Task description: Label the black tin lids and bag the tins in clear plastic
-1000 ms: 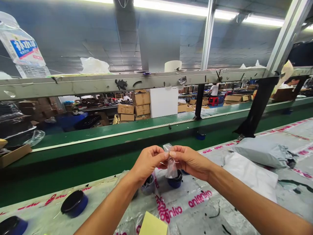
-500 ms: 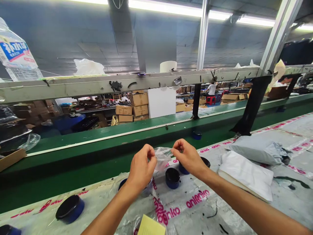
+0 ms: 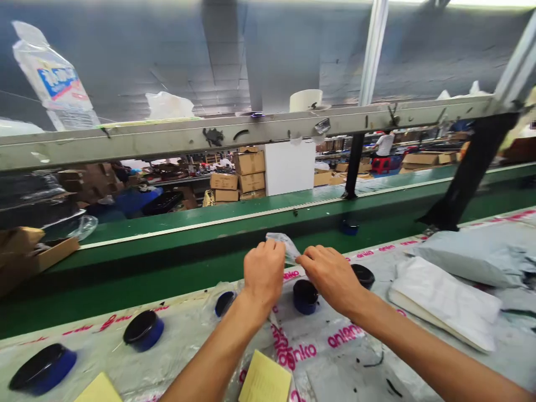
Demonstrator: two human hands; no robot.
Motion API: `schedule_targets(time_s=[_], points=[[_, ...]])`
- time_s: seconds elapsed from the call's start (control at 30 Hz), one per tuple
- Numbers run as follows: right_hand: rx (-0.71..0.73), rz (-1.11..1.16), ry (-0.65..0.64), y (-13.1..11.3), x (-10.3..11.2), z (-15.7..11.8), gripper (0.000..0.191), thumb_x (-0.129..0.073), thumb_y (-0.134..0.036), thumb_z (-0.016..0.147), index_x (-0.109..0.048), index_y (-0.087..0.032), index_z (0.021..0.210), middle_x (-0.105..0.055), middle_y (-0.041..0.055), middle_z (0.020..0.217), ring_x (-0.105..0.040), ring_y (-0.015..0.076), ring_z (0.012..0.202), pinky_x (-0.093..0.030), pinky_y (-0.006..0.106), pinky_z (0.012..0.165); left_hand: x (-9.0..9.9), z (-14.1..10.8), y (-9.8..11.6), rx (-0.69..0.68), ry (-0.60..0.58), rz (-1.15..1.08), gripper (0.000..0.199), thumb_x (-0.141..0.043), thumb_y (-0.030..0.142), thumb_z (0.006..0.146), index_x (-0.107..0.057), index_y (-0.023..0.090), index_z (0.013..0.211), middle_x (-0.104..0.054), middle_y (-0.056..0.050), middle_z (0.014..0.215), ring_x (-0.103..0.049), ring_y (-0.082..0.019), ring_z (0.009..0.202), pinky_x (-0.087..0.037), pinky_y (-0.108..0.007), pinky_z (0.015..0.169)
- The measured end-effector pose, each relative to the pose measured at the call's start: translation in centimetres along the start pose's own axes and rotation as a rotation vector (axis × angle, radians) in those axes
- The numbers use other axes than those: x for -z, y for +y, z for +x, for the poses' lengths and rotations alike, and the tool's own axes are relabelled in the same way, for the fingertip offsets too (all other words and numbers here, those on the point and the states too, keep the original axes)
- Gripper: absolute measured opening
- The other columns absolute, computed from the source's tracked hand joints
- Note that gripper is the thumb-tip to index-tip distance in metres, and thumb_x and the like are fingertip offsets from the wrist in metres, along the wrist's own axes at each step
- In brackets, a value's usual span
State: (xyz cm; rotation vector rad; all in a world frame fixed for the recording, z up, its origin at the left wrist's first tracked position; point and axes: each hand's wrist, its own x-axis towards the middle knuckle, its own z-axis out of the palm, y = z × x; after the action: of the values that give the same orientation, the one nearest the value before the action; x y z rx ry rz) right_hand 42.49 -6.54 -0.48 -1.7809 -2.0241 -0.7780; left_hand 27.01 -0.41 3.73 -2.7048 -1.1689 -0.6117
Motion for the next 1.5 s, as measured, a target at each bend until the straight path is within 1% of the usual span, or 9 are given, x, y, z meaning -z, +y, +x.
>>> schedule_targets(time_s=[0.17,0.3,0.53,0.77,0.9,1.0,1.3,1.4,1.5], points=[[-0.097,0.050,-0.047,2.2,-1.5,-0.7,0.025,-0.063,-0.003,0.088,-0.063,-0.017,0.109,-0.070,0.0015,0.083,-0.062,0.0210,0.081,-0.037,0.035,0.086,-2.2,-0.6,0.1,0.017,-0.057,-0.072,0.020,-0.052,0.014,0.095,-0.057,0.020,0.113,-0.073,-0.005,0.096,-0.071,-0.024,0.089,-0.044,-0.031,0.068],[-0.044,0.018,-0.035,2.5,-2.2,-1.6,0.017,-0.063,-0.004,0.089,-0.067,-0.020,0.086,-0.070,0.0026,0.081,-0.060,0.0227,0.089,-0.029,0.044,0.104,-3.4,-1.0,0.0,0.017,-0.098,-0.106,0.038,-0.058,0.013,0.091,-0.048,0.023,0.125,-0.074,0.000,0.093,-0.072,-0.022,0.088,-0.043,-0.028,0.067],[0.020,-0.003,-0.078,2.4,-2.4,-2.9,0.015,-0.072,-0.008,0.084,-0.069,-0.020,0.077,-0.070,0.0038,0.082,-0.058,0.0263,0.103,-0.025,0.051,0.111,-3.5,-2.0,0.5,-0.101,-0.196,0.007,0.029,-0.045,0.000,0.088,-0.059,0.016,0.108,-0.075,-0.010,0.095,-0.071,-0.031,0.088,-0.045,-0.036,0.073],[0.140,0.091,0.036,2.6,-1.4,-5.8,0.014,-0.071,-0.010,0.088,-0.065,-0.021,0.080,-0.069,0.0023,0.098,-0.055,0.0241,0.112,-0.023,0.051,0.117,-4.5,-3.3,-0.2,-0.272,-0.207,-0.002,0.025,-0.042,0.002,0.089,-0.061,0.018,0.094,-0.073,-0.007,0.087,-0.069,-0.026,0.083,-0.048,-0.039,0.083],[0.216,0.118,0.095,2.7,-1.6,-7.0,0.015,-0.062,-0.007,0.092,-0.064,-0.020,0.085,-0.068,0.0045,0.105,-0.054,0.0248,0.114,-0.026,0.052,0.117,-4.9,-3.9,-0.7,-0.337,-0.184,-0.010,0.032,-0.041,0.000,0.090,-0.061,0.018,0.107,-0.073,-0.006,0.090,-0.068,-0.023,0.087,-0.046,-0.043,0.097],[0.280,0.115,0.091,2.6,-1.8,-7.4,0.018,-0.054,-0.006,0.094,-0.065,-0.020,0.090,-0.067,0.0062,0.106,-0.055,0.0252,0.112,-0.026,0.054,0.117,-5.0,-4.1,-0.8,-0.370,-0.178,-0.009,0.027,-0.043,0.001,0.091,-0.062,0.019,0.097,-0.071,-0.003,0.088,-0.067,-0.021,0.087,-0.044,-0.044,0.102],[0.356,-0.040,0.001,1.2,-3.0,-8.1,0.016,-0.058,-0.008,0.086,-0.066,-0.020,0.081,-0.065,0.0050,0.082,-0.057,0.0260,0.092,-0.022,0.056,0.118,-6.5,-4.4,-0.6,-0.456,-0.247,0.045,0.020,-0.047,0.005,0.093,-0.066,0.014,0.094,-0.071,-0.011,0.096,-0.067,-0.027,0.097,-0.041,-0.052,0.108],[0.311,-0.077,0.060,0.1,-4.5,-8.4,0.018,-0.057,-0.004,0.073,-0.065,-0.020,0.074,-0.065,0.0076,0.077,-0.057,0.0283,0.085,-0.034,0.054,0.107,-6.8,-4.4,0.0,-0.424,-0.307,0.063,0.016,-0.051,0.011,0.093,-0.065,0.014,0.101,-0.072,-0.012,0.103,-0.066,-0.027,0.103,-0.040,-0.048,0.110],[0.232,-0.024,0.126,-0.7,-5.5,-7.8,0.017,-0.056,-0.006,0.064,-0.061,-0.021,0.067,-0.062,0.0092,0.068,-0.055,0.0291,0.071,-0.043,0.047,0.078,-6.6,-3.8,0.2,-0.314,-0.356,0.063,0.018,-0.054,0.012,0.090,-0.064,0.014,0.106,-0.073,-0.012,0.103,-0.068,-0.027,0.099,-0.046,-0.043,0.104]])
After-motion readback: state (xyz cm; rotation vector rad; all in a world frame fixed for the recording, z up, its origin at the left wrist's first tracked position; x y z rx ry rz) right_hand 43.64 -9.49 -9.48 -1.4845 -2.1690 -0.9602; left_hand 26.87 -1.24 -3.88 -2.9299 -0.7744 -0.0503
